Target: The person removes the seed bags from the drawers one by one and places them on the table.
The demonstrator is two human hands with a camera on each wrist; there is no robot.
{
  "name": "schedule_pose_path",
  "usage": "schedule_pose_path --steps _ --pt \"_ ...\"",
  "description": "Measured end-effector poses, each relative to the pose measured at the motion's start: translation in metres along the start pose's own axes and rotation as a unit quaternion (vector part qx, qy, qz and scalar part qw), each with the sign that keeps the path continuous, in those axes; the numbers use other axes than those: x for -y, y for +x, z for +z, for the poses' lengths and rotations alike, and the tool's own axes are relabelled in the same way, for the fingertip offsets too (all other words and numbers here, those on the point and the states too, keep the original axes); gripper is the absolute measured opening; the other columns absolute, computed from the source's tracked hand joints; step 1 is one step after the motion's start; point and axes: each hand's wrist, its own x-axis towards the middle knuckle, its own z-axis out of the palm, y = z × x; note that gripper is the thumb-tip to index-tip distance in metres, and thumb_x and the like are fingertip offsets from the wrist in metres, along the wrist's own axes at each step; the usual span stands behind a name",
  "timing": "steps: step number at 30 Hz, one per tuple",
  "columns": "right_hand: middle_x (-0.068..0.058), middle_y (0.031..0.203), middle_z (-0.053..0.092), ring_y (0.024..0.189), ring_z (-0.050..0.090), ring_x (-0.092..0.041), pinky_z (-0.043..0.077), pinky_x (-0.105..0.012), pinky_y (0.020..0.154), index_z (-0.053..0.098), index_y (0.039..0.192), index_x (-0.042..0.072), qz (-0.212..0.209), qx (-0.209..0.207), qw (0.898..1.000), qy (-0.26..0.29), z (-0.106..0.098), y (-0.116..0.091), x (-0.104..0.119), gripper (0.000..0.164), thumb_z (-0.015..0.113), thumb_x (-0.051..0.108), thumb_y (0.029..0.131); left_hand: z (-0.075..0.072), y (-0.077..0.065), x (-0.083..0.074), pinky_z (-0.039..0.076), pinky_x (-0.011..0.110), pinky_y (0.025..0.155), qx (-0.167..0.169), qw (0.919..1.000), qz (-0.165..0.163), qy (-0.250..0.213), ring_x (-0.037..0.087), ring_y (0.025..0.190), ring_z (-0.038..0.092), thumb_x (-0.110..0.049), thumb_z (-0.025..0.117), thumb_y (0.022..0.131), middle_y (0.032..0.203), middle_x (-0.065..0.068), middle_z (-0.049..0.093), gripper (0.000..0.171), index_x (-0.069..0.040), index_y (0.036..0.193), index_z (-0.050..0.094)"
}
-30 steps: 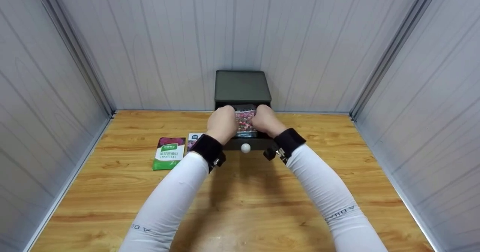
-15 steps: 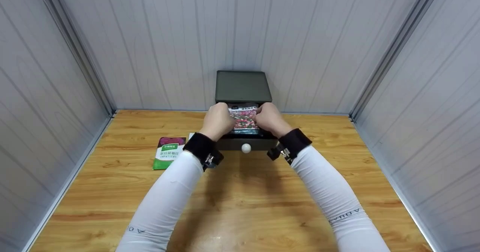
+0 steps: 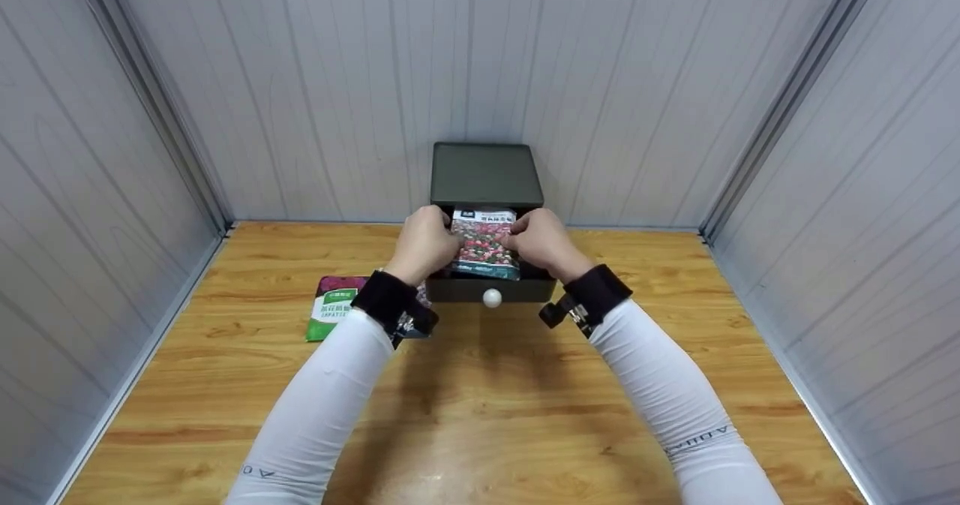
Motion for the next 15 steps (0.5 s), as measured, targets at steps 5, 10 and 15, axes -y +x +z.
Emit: schedule_pose_path --steps 5,10,15 --pt "-0.002 0.081 0.061 0.066 0.055 -0.013 0.044 -0.028 0.062 0.081 0.094 0.001 -0.001 -0.007 1.000 0.014 0.0001 -0.0038 0.0005 0.014 0.079 0.011 0.104 -0.0035 -0.0020 0.0028 0.045 0.033 0.066 0.008 0.9994 -0.014 -0.032 0.017 0.063 0.050 -0.003 0.078 0.094 0.063 -0.003 0.044 0.034 -0.009 0.069 0.055" --pt "-0.008 0.095 0.070 0.070 0.061 -0.013 0.050 -0.027 0.065 0.084 0.108 -0.002 0.004 -0.010 1.000 0.019 -0.0005 -0.0061 0.0016 0.016 0.079 0.012 0.104 -0.0048 -0.0043 0.0027 0.058 0.037 0.083 0.010 0.9974 -0.031 -0.065 0.020 0.079 0.066 -0.005 0.081 0.097 0.083 0.006 0.069 0.027 0.012 0.117 0.075" --pt "-0.016 0.118 0.075 0.078 0.066 -0.015 0.055 -0.026 0.070 0.079 0.127 -0.005 0.016 -0.010 1.000 0.021 -0.0018 -0.0072 0.0032 0.029 0.079 0.013 0.104 -0.0048 -0.0046 0.0047 0.052 0.027 0.066 0.022 0.9939 -0.026 -0.105 0.014 0.067 0.067 -0.001 0.079 0.097 0.068 0.000 0.064 0.026 -0.004 0.077 0.063"
